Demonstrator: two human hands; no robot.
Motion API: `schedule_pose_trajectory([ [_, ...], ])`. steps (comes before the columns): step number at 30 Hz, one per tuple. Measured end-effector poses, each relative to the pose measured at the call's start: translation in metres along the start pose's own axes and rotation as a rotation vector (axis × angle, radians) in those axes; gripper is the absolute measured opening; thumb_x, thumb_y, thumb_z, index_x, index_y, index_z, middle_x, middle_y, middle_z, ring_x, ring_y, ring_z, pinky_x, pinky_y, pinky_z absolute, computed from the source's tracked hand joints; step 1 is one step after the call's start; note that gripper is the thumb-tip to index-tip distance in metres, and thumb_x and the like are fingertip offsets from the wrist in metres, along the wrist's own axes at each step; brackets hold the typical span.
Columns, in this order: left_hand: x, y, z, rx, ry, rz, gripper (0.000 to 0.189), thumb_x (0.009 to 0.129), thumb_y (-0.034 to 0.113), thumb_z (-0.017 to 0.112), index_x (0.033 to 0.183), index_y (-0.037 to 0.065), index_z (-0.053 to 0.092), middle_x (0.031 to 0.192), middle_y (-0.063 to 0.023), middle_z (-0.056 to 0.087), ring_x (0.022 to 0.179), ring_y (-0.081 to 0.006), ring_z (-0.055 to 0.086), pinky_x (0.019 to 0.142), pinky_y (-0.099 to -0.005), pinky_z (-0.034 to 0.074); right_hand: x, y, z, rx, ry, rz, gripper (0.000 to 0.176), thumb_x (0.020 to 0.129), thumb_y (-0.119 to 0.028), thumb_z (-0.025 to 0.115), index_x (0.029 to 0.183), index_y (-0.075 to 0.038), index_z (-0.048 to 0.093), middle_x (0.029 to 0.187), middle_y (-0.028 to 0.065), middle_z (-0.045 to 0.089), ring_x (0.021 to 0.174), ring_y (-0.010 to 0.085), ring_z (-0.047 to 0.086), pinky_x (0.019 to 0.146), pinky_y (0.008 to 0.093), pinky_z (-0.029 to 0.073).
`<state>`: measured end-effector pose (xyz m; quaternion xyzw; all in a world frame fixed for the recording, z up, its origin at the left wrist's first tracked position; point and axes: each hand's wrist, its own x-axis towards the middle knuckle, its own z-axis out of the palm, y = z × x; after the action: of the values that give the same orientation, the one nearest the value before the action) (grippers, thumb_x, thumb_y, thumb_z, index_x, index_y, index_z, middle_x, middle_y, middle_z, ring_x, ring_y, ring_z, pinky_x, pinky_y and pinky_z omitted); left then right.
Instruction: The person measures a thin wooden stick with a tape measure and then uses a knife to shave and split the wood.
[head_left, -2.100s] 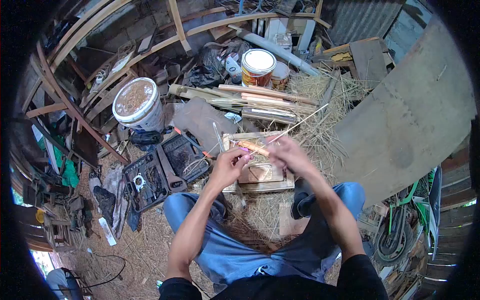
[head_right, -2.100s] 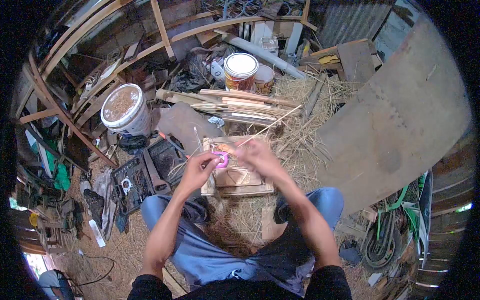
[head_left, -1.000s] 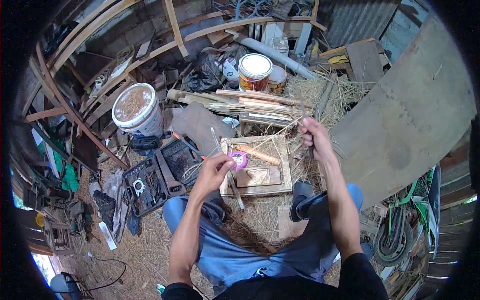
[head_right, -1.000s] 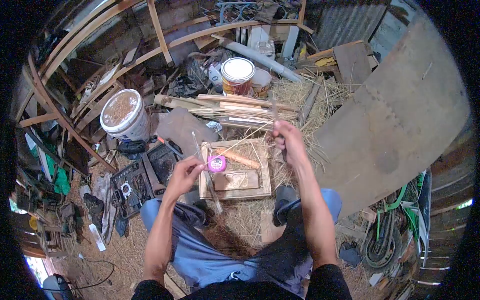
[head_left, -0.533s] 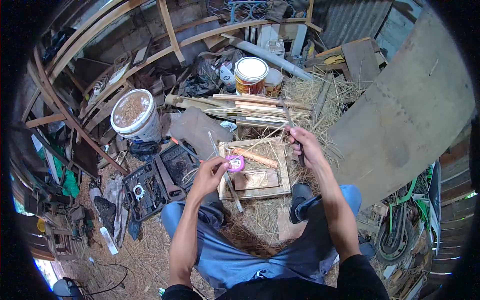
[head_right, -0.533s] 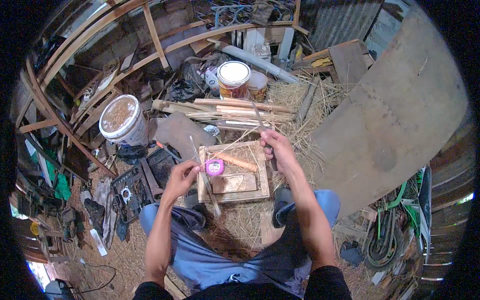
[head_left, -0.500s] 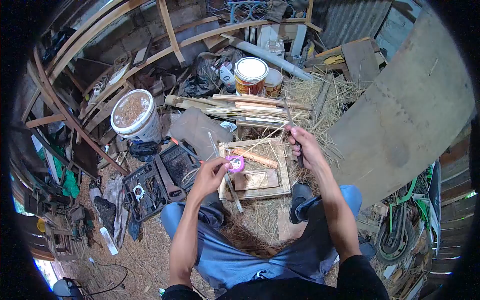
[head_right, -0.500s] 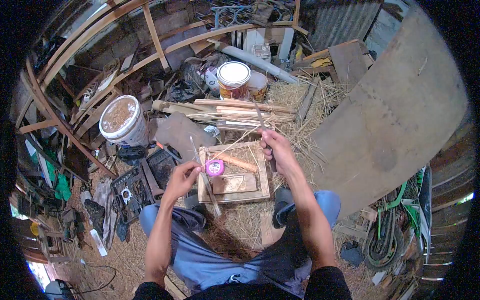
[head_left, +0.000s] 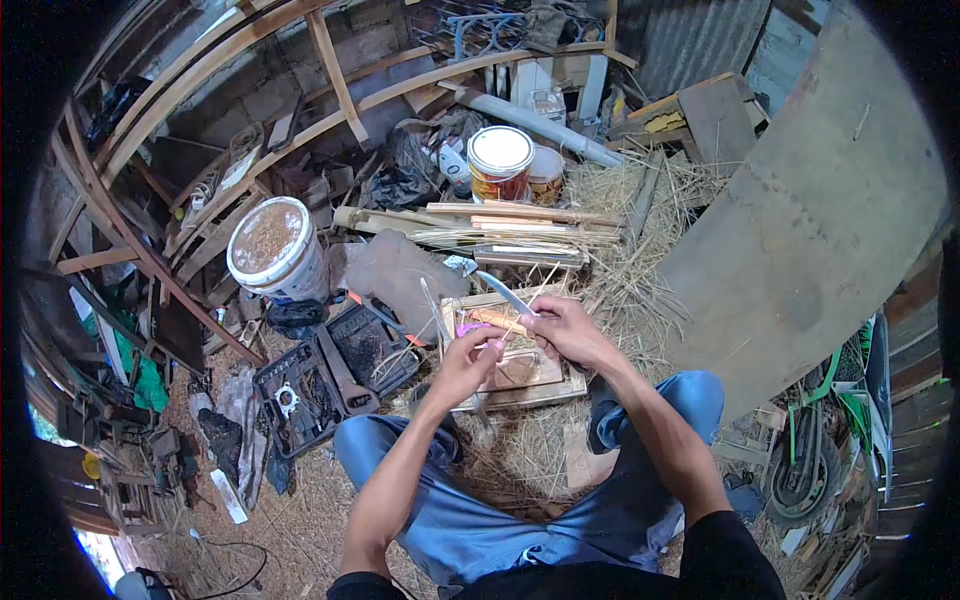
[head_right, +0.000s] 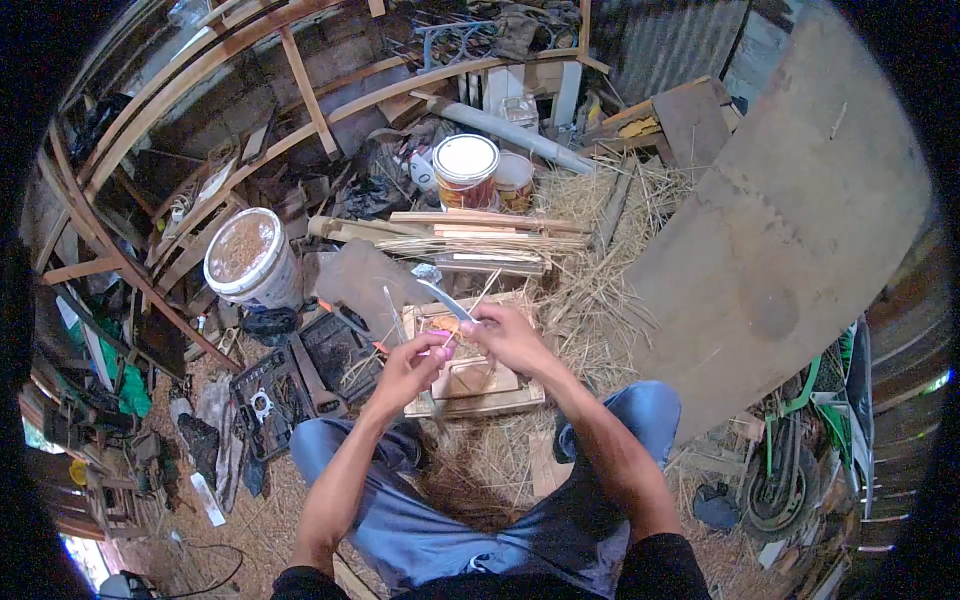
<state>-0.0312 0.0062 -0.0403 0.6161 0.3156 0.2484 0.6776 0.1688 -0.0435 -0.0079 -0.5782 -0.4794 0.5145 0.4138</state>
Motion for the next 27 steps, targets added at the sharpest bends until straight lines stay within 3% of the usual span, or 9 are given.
schedule_pose_trajectory([
  [2,0.001,-0.002,0.001,-0.047,0.002,0.005,0.028,0.092,0.019,0.057,0.116,0.004,0.058,0.083,0.0018,0.055,0.058,-0.0031,0.040,0.047,-0.0183,0.029,0.005,0.014,0.003,0.086,0.066,-0.023,0.024,0.091,-0.025,0.060,0.087,-0.002,0.062,0.064,-0.0009,0.054,0.057,0.0059,0.051,0.048,0.0206,0.041],
  [6,-0.001,0.009,0.005,-0.181,0.049,-0.042,0.034,0.093,0.019,0.056,0.124,0.005,0.054,0.080,0.0026,0.052,0.057,-0.0030,0.036,0.046,-0.0175,0.027,-0.001,0.012,0.006,-0.212,0.258,-0.231,0.023,0.089,-0.020,0.060,0.097,0.001,0.063,0.064,0.0081,0.062,0.055,0.0143,0.059,0.054,0.0328,0.048],
  [8,-0.002,0.012,0.004,-0.254,-0.007,-0.094,0.036,0.094,0.019,0.055,0.127,0.006,0.052,0.076,0.0040,0.048,0.056,-0.0027,0.035,0.046,-0.0173,0.025,-0.011,-0.001,0.015,-0.776,0.323,-0.441,0.015,0.089,-0.013,0.057,0.088,0.000,0.063,0.069,0.0139,0.063,0.057,0.0281,0.061,0.052,0.0372,0.048],
  [9,-0.001,0.011,0.003,-0.271,0.000,-0.138,0.037,0.094,0.019,0.054,0.129,0.006,0.050,0.072,0.0051,0.044,0.053,-0.0025,0.033,0.045,-0.0174,0.023,-0.014,-0.001,0.022,-0.725,0.321,-0.635,0.013,0.088,-0.012,0.055,0.088,-0.001,0.063,0.073,0.0200,0.061,0.062,0.0374,0.060,0.053,0.0424,0.048],
  [16,-0.011,0.013,-0.004,-0.297,-0.045,-0.135,0.039,0.093,0.021,0.055,0.128,0.004,0.051,0.068,0.0061,0.040,0.049,-0.0024,0.030,0.042,-0.0183,0.020,-0.009,0.006,0.010,-0.732,0.320,-0.571,0.016,0.089,-0.014,0.055,0.092,-0.001,0.063,0.071,0.0178,0.062,0.059,0.0334,0.062,0.049,0.0403,0.049],
  [18,-0.010,0.011,-0.004,-0.294,-0.054,-0.138,0.040,0.093,0.022,0.055,0.128,0.003,0.050,0.067,0.0064,0.040,0.049,-0.0023,0.029,0.042,-0.0183,0.020,-0.014,0.000,0.011,-0.948,0.184,-0.651,0.016,0.089,-0.014,0.055,0.089,-0.002,0.064,0.071,0.0183,0.062,0.059,0.0326,0.062,0.049,0.0395,0.050],
  [24,-0.012,0.017,-0.009,-0.281,-0.084,-0.107,0.037,0.095,0.022,0.052,0.128,0.004,0.052,0.067,0.0071,0.039,0.047,-0.0016,0.029,0.041,-0.0189,0.018,-0.002,0.005,-0.001,-0.701,0.392,-0.628,0.017,0.089,-0.016,0.055,0.091,-0.002,0.064,0.075,0.0183,0.063,0.063,0.0340,0.063,0.055,0.0409,0.050],
  [25,-0.013,0.016,-0.009,-0.294,-0.075,-0.114,0.038,0.095,0.022,0.052,0.128,0.004,0.051,0.067,0.0072,0.039,0.047,-0.0016,0.028,0.041,-0.0191,0.018,-0.006,0.008,0.006,-0.766,0.314,-0.484,0.017,0.089,-0.015,0.056,0.093,-0.002,0.064,0.074,0.0184,0.063,0.062,0.0339,0.063,0.056,0.0417,0.050],
  [27,-0.011,0.016,-0.009,-0.313,-0.107,-0.092,0.038,0.095,0.022,0.052,0.128,0.005,0.052,0.065,0.0080,0.038,0.045,-0.0016,0.027,0.040,-0.0194,0.018,-0.013,0.007,0.018,-0.749,0.310,-0.613,0.017,0.090,-0.015,0.055,0.093,-0.001,0.065,0.074,0.0182,0.063,0.062,0.0331,0.063,0.056,0.0411,0.051],
])
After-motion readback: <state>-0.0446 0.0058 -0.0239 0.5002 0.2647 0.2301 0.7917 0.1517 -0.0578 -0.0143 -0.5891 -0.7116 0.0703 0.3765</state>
